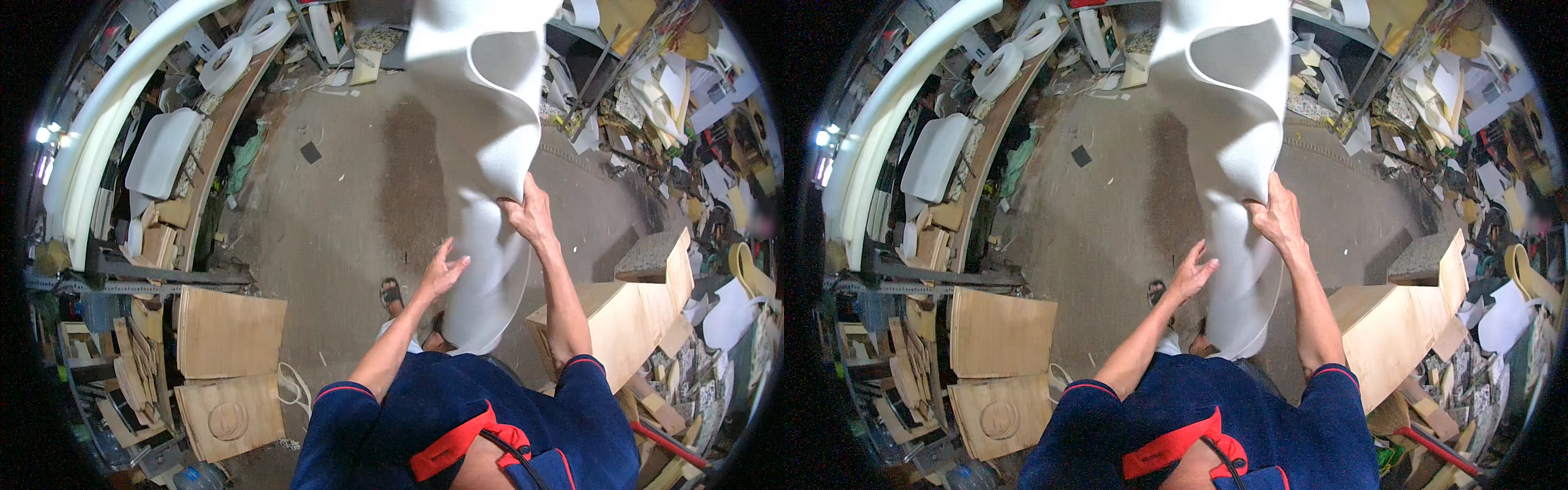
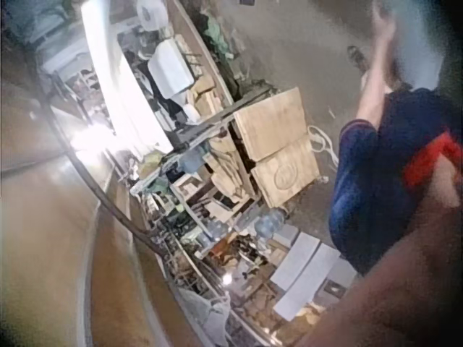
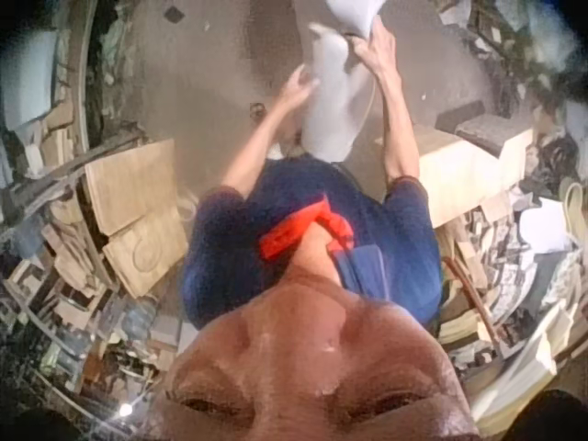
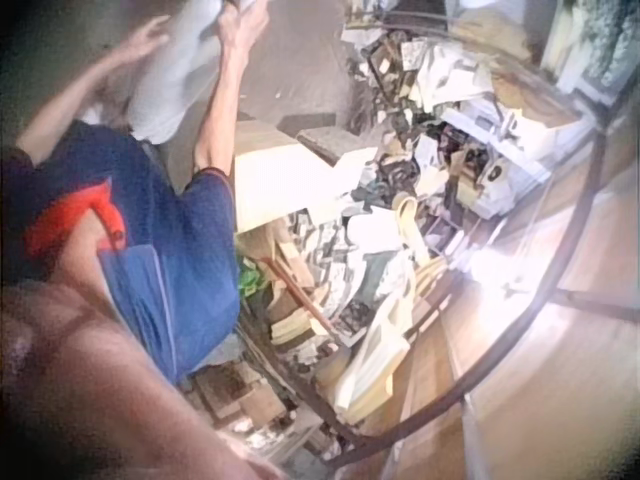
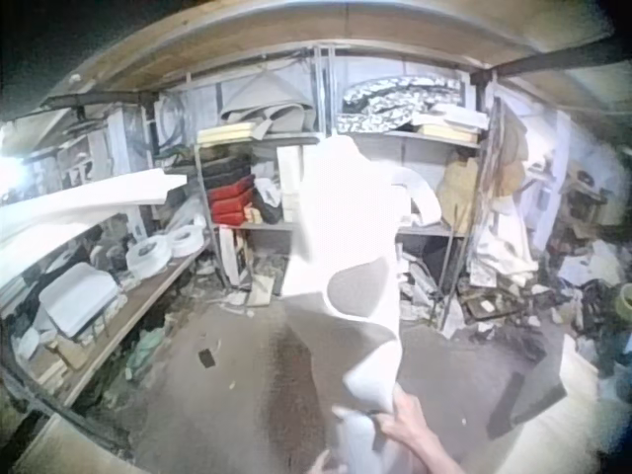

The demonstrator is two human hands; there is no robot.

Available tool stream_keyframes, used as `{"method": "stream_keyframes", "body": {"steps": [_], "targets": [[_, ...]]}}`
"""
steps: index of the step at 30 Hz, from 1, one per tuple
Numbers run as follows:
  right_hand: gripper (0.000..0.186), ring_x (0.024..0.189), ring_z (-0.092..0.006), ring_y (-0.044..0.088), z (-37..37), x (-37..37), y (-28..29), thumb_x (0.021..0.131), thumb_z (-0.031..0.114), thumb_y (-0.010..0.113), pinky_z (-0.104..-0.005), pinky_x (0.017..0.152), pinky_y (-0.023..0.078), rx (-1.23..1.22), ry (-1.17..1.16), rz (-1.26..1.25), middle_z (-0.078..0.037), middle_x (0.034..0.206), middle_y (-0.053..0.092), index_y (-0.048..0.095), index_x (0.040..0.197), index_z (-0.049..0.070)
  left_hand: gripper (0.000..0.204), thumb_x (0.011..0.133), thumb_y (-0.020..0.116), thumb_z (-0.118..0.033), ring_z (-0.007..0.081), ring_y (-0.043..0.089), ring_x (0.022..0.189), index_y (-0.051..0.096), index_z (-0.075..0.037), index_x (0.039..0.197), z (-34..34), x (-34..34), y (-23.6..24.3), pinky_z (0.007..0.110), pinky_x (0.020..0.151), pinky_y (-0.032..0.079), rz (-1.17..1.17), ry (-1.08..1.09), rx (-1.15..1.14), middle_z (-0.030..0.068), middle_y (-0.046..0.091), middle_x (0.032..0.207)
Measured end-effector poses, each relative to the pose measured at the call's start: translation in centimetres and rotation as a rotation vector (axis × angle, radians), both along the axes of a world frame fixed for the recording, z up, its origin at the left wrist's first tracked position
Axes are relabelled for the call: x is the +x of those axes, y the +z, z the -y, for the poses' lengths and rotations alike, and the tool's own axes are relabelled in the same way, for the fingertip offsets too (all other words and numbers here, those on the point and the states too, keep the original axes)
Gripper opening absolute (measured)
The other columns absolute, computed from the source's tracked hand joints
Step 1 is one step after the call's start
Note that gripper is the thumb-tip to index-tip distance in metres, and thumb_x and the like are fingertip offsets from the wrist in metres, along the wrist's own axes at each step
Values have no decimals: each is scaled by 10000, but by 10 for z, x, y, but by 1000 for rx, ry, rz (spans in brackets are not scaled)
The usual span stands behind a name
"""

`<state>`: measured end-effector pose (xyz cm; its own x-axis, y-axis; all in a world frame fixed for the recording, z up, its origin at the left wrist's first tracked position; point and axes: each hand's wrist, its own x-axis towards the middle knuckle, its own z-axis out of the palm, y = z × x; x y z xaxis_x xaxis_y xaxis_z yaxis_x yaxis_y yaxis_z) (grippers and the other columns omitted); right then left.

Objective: The person uses a hand saw and a metal ruler to shave the edges of a speckled board and a plain wooden board in a workshop. They then move the boards and unroll a large white sheet on the floor.

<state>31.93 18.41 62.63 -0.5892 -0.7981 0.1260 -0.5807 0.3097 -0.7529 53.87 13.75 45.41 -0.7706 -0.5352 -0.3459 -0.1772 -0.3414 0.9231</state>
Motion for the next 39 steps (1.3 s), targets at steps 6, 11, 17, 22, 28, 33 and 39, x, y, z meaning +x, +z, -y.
{"method": "stream_keyframes", "body": {"steps": [6,11,17,22,28,33,39], "targets": [[418,962,-427,683,76,-23,-2,763,69,710,-493,835,515,11,226,-11,-244,978,693,562,1154,61,1038,883,452,-800,383,277,1477,164,-100,1594,132,-6,-15,587,1156,249,-155,331,380,221,225,1624],[388,948,-452,650,141,-9,-23,767,126,741,-530,788,504,378,343,48,-250,915,665,540,1093,68,1168,782,348,-937,395,279,1443,122,-141,1605,258,-25,-91,633,1149,225,-444,657,847,169,193,1621],[486,933,-412,667,209,0,-44,748,172,809,-498,783,538,319,419,-73,-223,960,663,552,1135,27,1168,774,362,-938,393,269,1452,139,-146,1603,298,-70,-131,644,1143,235,-312,675,918,172,192,1623],[449,924,-397,688,246,-8,-56,777,106,780,-470,773,555,345,138,-22,-233,998,680,579,1158,-22,1168,767,374,-939,391,262,1460,154,-151,1600,326,-97,-125,652,1138,243,-261,785,904,176,192,1625],[211,900,-385,681,304,-66,-72,790,-1,682,-454,750,535,83,549,279,-217,990,688,667,998,-32,1168,759,389,-940,389,252,1469,171,-157,1598,370,-114,-121,663,1132,253,-221,962,782,179,191,1627],[352,869,-390,673,324,-81,-98,824,79,636,-487,738,542,175,1069,144,-193,911,675,658,1175,91,1168,753,401,-942,387,244,1476,186,-162,1595,439,-83,-75,672,1127,261,-216,1154,538,183,190,1629],[440,1022,-387,673,367,-120,-127,786,154,718,-511,886,553,646,1110,10,-175,1030,703,601,1205,89,1168,744,415,-943,385,235,1485,204,-167,1592,524,-56,35,682,1122,271,-325,1280,374,186,190,1631]]}}
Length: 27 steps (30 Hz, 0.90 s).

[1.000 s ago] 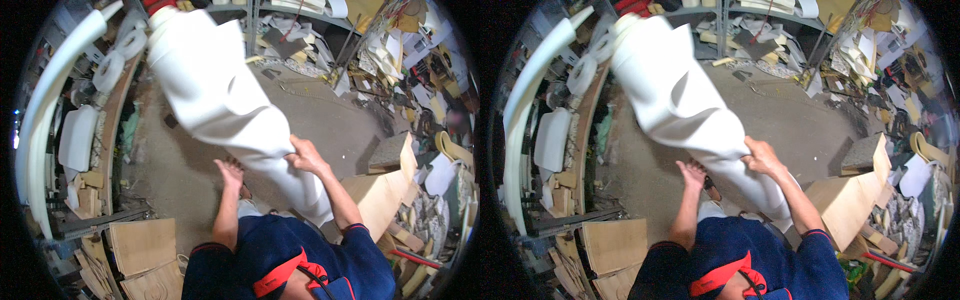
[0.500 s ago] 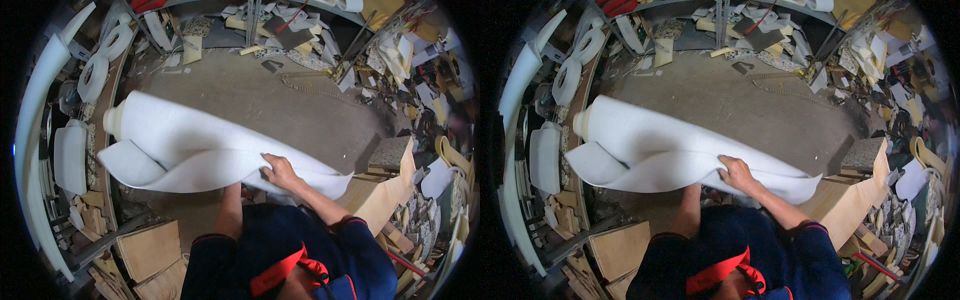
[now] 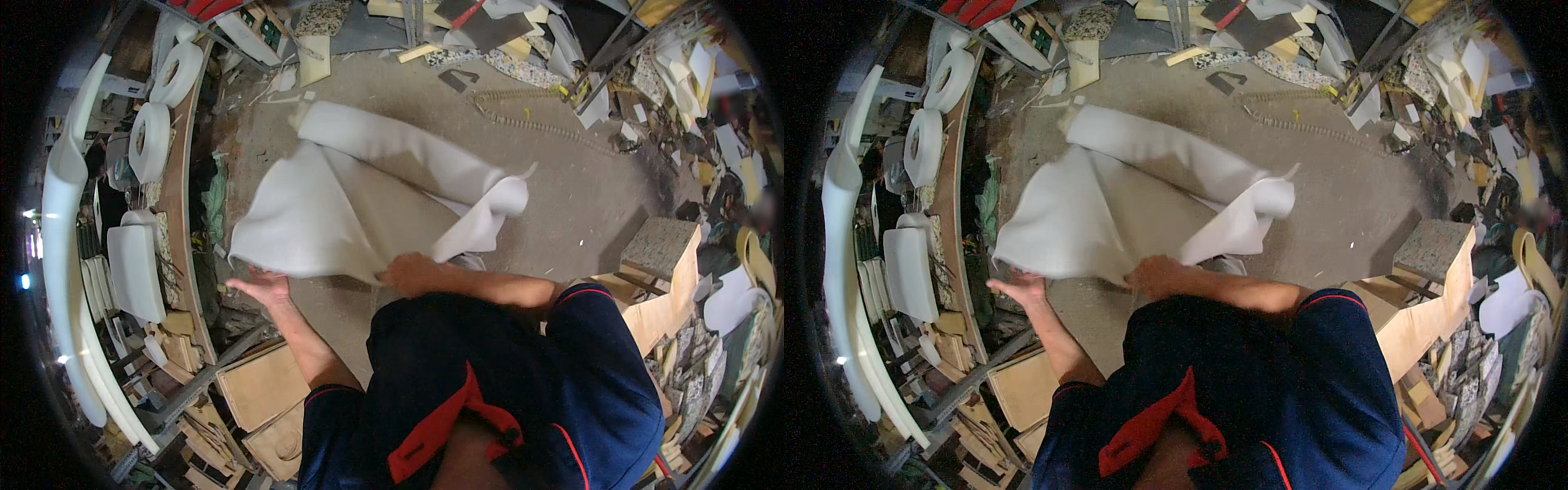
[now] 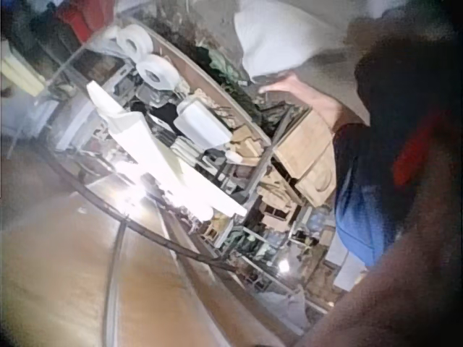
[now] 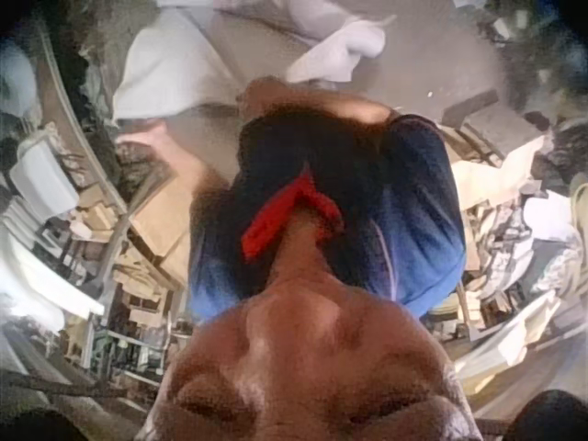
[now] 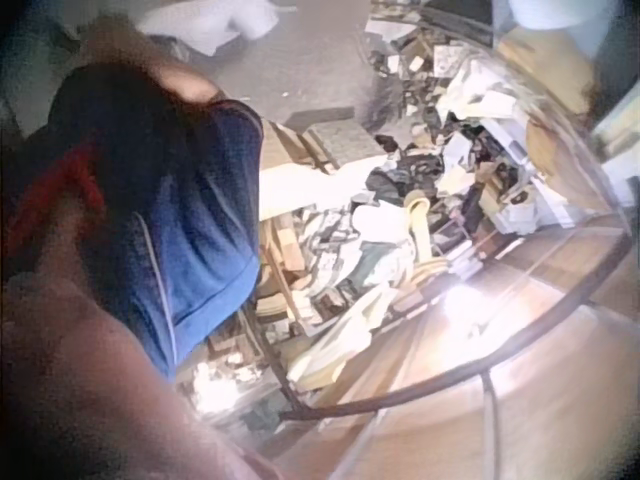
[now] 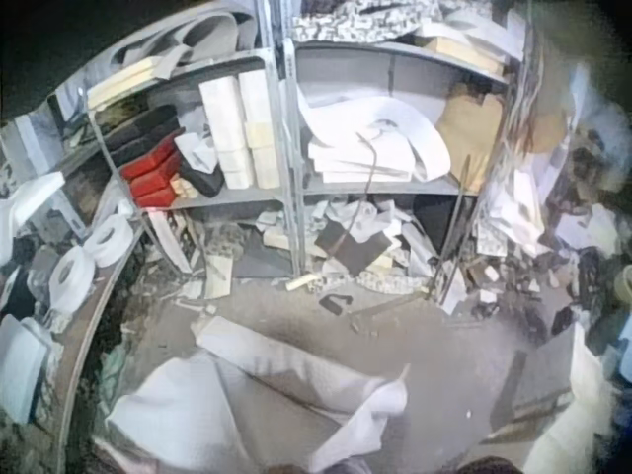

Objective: The person uses a hand saw and a metal ruler to shave the edges of a speckled board and a plain wooden board in a workshop. They then move the boards and unroll a large white sheet on the floor.

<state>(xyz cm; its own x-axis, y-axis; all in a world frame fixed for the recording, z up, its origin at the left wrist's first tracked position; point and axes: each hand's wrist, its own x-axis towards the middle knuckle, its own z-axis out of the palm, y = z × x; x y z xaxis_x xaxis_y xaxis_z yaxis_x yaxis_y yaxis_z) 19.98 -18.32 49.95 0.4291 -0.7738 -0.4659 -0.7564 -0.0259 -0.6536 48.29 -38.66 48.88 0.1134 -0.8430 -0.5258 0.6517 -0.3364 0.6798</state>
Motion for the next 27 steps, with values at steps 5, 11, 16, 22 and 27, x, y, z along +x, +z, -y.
{"method": "stream_keyframes", "body": {"steps": [5,11,16,22,27], "targets": [[269,1048,-404,648,10,19,4,809,149,693,-532,890,539,-133,91,320,-162,1032,688,622,1055,70,1466,611,899,-563,448,360,1380,-58,28,1552,68,-40,-48,590,1025,441,708,-456,195,317,230,1556],[485,986,-438,656,-8,55,3,844,166,620,-534,844,539,-69,3,278,-225,1086,667,595,1328,168,602,867,684,-143,344,554,1206,444,73,1376,24,53,-152,503,998,489,632,-603,365,225,523,1380],[513,984,-381,679,-31,38,17,797,86,717,-466,775,590,-6,-546,-187,-229,1125,671,606,1298,58,521,918,603,-172,317,609,1154,484,38,1381,23,153,-130,446,993,511,480,-612,38,174,605,1300],[257,1058,-321,680,-80,97,-12,819,178,701,-519,897,544,274,-438,-510,-166,1028,722,714,1023,22,523,996,616,-303,298,621,1129,485,34,1375,38,189,-5,452,946,530,424,-214,-26,171,603,1285],[265,973,-314,698,-143,123,-29,814,231,683,-663,1148,259,25,-451,-606,-141,915,727,710,1021,68,501,1012,581,-243,330,619,1126,468,115,1342,-2,213,69,462,933,529,606,-91,-196,214,591,1281]]}}
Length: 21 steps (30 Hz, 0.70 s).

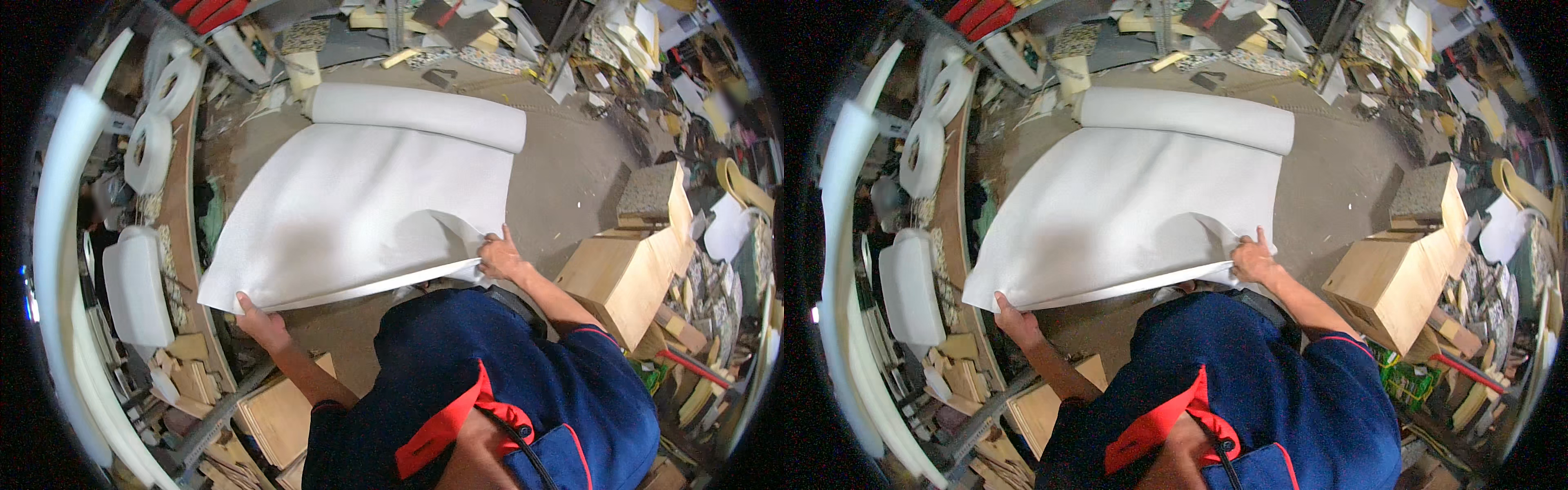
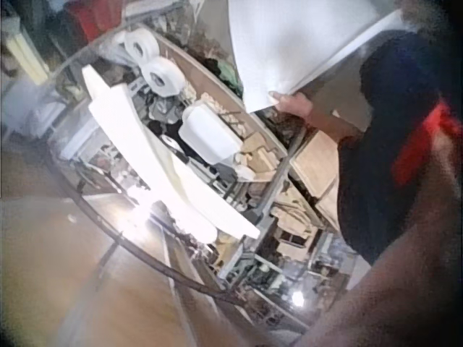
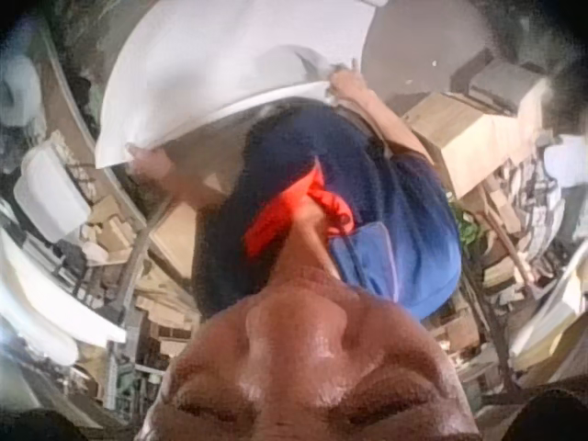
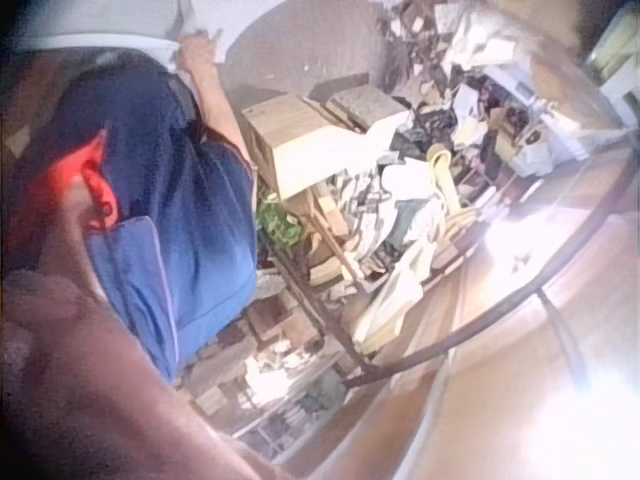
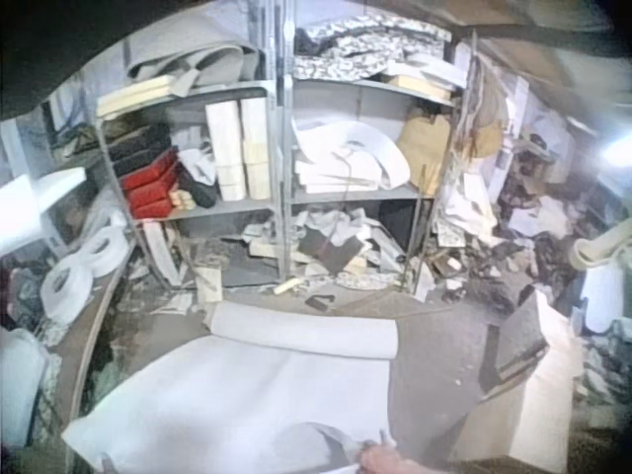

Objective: The person uses a hand saw and a metal ruler to shave the edges of a speckled board and a plain wooden board in a workshop. They then move the boards and unroll a large white sheet on the floor.

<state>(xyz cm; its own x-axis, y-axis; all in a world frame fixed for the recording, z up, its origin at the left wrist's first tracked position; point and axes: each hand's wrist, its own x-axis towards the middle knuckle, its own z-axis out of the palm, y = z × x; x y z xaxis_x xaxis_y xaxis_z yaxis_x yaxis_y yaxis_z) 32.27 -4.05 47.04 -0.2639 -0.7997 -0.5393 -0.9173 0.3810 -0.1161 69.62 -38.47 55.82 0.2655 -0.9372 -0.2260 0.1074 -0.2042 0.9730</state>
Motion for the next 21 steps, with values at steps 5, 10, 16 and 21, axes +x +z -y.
{"method": "stream_keyframes", "body": {"steps": [5,10,16,21], "targets": [[186,810,-298,702,-20,-20,97,757,84,664,-488,915,531,-330,-44,-64,-135,792,683,639,940,101,422,1028,559,-210,332,658,1039,505,127,1275,-19,40,50,465,888,553,-42,119,-108,245,622,1202],[324,695,-279,668,-60,4,240,682,-53,588,-380,653,537,-952,-113,64,-126,771,642,663,987,25,410,985,639,-252,338,662,1041,575,84,1212,-77,99,137,467,871,585,-31,266,-343,258,628,1207],[243,658,-270,579,-178,84,251,777,71,652,-369,601,434,-911,-130,49,-89,728,558,718,1010,52,527,986,640,-309,306,637,1091,528,108,1288,-213,202,180,412,940,549,287,281,-316,244,602,1272],[239,738,-365,622,-276,150,176,717,2,615,-407,669,484,-746,-210,220,-182,795,601,642,950,45,471,1011,599,-269,261,628,1039,522,96,1300,-262,269,114,387,862,540,174,83,-185,188,608,1242]]}}
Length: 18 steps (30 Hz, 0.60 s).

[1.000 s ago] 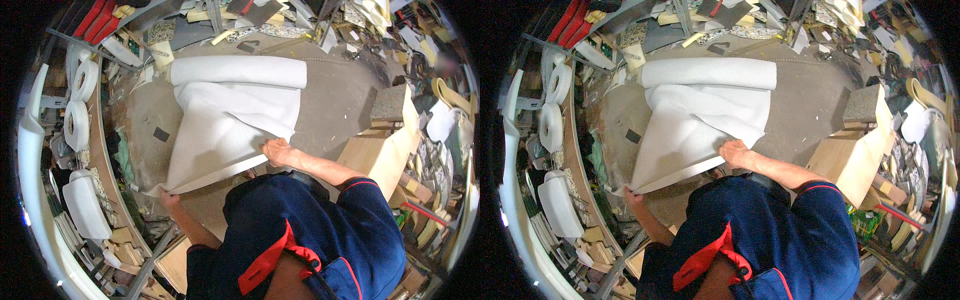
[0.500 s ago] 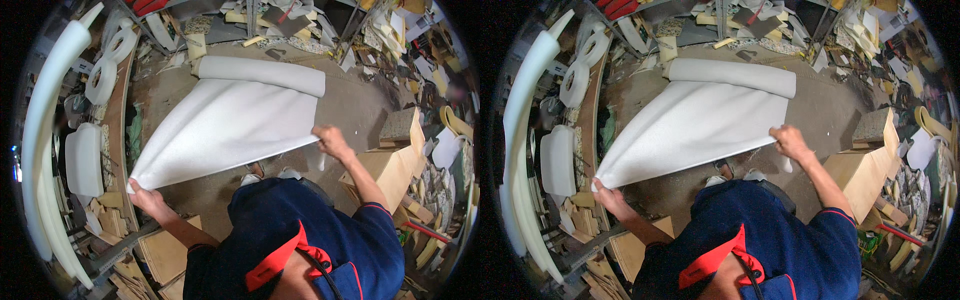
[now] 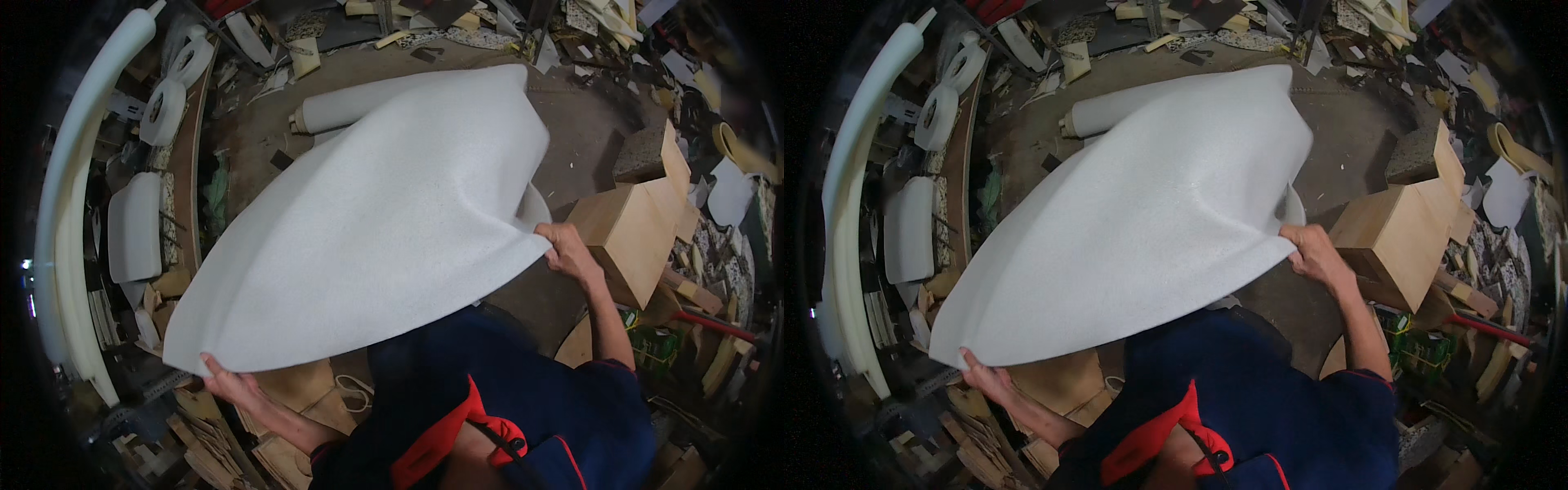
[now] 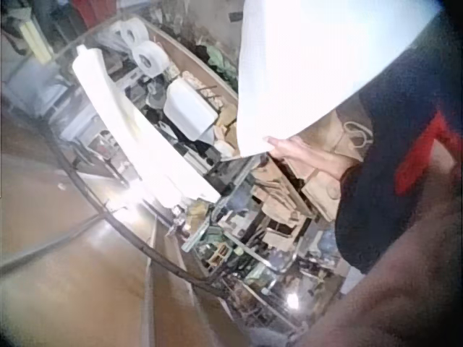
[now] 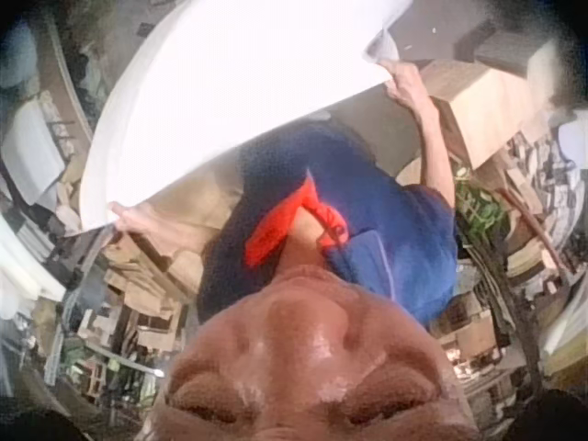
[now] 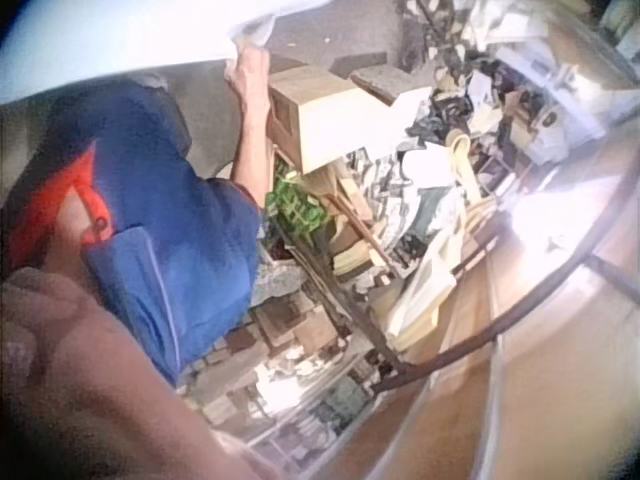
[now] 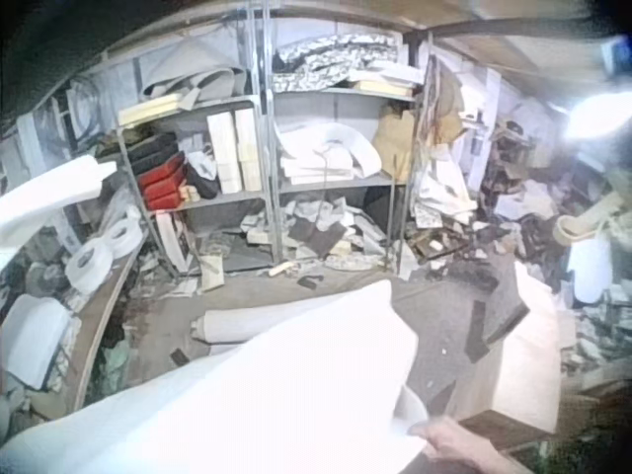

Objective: The person uses a hand saw and a metal ruler to shave the edges of a speckled board and a plain wooden board in a workshop. They then move the boards and unroll a large white sheet on the floor.

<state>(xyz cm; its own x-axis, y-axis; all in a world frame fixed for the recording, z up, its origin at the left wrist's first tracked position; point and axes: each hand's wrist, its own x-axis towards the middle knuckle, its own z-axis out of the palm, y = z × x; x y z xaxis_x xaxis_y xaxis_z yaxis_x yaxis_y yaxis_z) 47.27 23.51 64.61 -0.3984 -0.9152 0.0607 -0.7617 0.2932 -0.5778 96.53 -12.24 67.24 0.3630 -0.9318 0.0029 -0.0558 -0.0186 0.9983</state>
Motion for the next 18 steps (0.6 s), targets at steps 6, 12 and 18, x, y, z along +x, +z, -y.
{"method": "stream_keyframes", "body": {"steps": [6,12,18], "targets": [[298,726,-364,656,-111,92,-15,688,16,708,-430,659,495,120,-159,78,-165,743,628,645,972,79,413,1033,558,-196,255,629,1027,520,113,1303,-70,77,-55,360,856,539,59,-3,100,198,614,1242],[368,782,-322,694,-185,200,-32,669,122,834,-435,690,530,359,-58,-61,-82,814,715,673,999,129,382,1029,563,-192,275,642,958,541,104,1270,-163,193,-134,384,836,545,-7,79,196,194,633,1174],[381,842,-326,705,-275,288,-101,688,64,799,-431,742,551,540,11,7,-98,906,741,728,1052,154,446,1028,528,-164,286,613,1067,476,114,1373,-286,306,-185,416,915,521,39,124,261,217,590,1291]]}}
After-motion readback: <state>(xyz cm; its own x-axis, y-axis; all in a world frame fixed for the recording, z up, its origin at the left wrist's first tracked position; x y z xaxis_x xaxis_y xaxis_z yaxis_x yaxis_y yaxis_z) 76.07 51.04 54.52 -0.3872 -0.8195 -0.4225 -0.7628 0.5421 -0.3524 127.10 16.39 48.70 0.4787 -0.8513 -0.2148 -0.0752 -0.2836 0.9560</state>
